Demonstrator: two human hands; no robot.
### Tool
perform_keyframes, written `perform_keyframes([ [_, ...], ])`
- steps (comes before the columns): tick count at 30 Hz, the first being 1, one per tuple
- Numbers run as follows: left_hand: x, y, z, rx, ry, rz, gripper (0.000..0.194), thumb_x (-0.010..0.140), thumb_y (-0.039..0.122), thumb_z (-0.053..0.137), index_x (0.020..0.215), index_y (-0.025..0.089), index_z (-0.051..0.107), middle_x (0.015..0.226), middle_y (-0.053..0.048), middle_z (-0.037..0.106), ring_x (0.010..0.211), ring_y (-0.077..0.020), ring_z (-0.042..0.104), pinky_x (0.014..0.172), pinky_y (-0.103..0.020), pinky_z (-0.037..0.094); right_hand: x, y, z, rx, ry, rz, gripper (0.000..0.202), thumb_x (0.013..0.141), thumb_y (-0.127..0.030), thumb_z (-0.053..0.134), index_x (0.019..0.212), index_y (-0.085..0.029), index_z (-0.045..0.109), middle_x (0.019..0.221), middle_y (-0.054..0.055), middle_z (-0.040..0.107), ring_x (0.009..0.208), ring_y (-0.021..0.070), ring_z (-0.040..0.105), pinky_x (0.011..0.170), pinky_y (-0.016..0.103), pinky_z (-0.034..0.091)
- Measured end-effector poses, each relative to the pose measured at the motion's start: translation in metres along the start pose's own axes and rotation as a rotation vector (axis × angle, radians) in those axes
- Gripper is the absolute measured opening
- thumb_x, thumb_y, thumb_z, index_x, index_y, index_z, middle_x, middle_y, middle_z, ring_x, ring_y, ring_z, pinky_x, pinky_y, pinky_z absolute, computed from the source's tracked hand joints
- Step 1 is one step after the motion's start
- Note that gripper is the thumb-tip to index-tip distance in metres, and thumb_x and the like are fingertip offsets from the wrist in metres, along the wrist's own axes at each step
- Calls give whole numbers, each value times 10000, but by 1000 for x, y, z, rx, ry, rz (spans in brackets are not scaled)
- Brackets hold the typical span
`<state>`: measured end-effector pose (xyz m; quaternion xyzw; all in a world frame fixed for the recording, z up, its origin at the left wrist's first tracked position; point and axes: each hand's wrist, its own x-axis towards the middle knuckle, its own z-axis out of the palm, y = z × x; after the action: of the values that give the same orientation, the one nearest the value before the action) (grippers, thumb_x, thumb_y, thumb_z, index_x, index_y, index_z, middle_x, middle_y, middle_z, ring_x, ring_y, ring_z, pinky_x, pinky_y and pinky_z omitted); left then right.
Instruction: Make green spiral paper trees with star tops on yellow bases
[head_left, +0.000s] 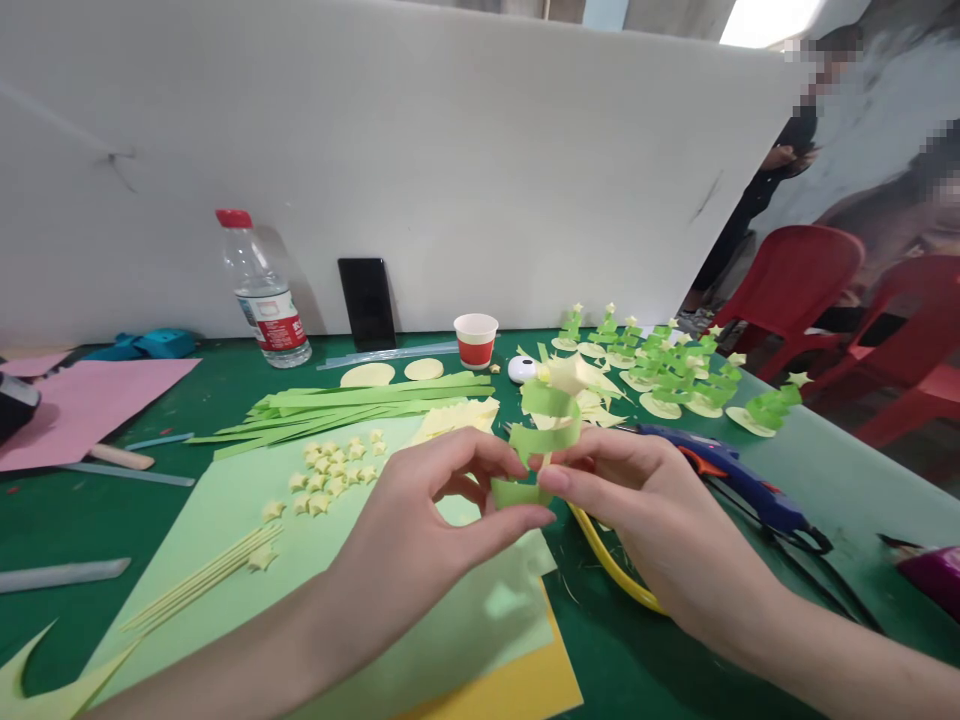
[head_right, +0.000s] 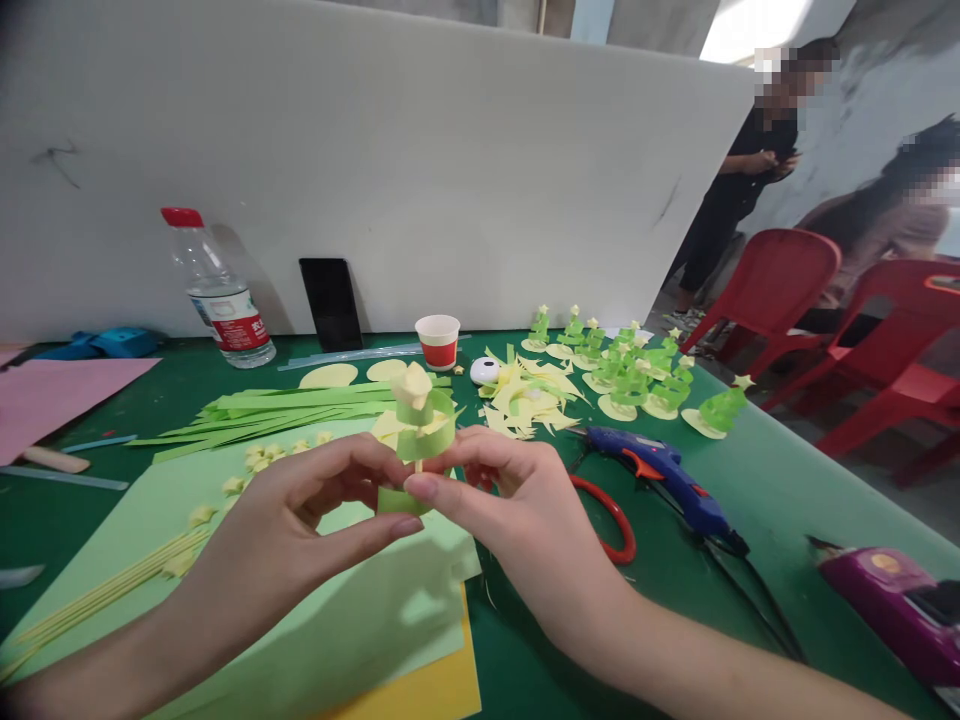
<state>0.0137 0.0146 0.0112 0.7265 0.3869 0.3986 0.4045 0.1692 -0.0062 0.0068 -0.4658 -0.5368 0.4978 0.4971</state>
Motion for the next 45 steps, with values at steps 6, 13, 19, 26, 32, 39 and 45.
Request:
perform_keyframes([
  [6, 2, -1, -4, 32, -53, 20, 52, 728, 262, 646, 715, 235, 689, 661, 35, 623, 621, -119, 546, 556, -211, 433, 1, -1, -2, 42, 14, -21, 64, 633, -239, 707, 588, -244, 661, 708, -8, 559, 758, 128, 521, 673, 208, 413],
  [13, 1, -4, -3, 17, -112, -23, 99, 762, 276, 607, 724, 258, 697, 691, 33, 651, 649, -134, 567, 562, -217, 424, 4, 0, 0, 62, -1, 30, 76, 629, -254, 714, 575, -256, 661, 697, -16, 541, 717, 110, 492, 659, 201, 401],
  [19, 1, -6, -2, 36, -116, -69, 112, 760, 294, 603, 738, 248, 703, 695, 26, 677, 606, -133, 538, 507, -218, 387, 1, 0, 1, 129, 3, 72, 79, 622, -232, 721, 576, -233, 657, 666, -31, 517, 664, 87, 475, 616, 189, 390],
  [26, -1, -13, 3, -8, -149, -136, 152, 761, 324, 596, 688, 239, 698, 671, 19, 677, 602, -139, 534, 532, -227, 387, 4, 4, 4, 160, -28, 117, 95, 625, -242, 711, 569, -216, 640, 669, -22, 536, 689, 100, 479, 643, 198, 390],
  [32, -15, -27, 7, -211, -240, -297, 206, 745, 327, 604, 605, 215, 705, 610, 11, 658, 560, -125, 523, 520, -207, 391, -9, 14, -5, -27, 11, 154, 88, 619, -267, 702, 628, -222, 628, 680, -33, 471, 643, 95, 419, 590, 205, 355],
  [39, -28, -43, 14, -538, -368, -437, 196, 736, 271, 616, 567, 231, 706, 609, 17, 663, 634, -139, 590, 667, -233, 461, -17, 19, -25, -470, 191, -62, 151, 737, -362, 572, 749, -221, 624, 721, 9, 531, 619, 125, 469, 543, 246, 377],
  [45, -25, -46, 14, -470, -349, -450, 211, 708, 332, 622, 547, 218, 698, 587, 0, 654, 528, -121, 497, 546, -224, 403, -13, 42, -62, -1141, 57, -148, 293, 780, -331, 484, 1012, -193, 597, 1012, 112, 606, 931, 264, 562, 797, 419, 459],
])
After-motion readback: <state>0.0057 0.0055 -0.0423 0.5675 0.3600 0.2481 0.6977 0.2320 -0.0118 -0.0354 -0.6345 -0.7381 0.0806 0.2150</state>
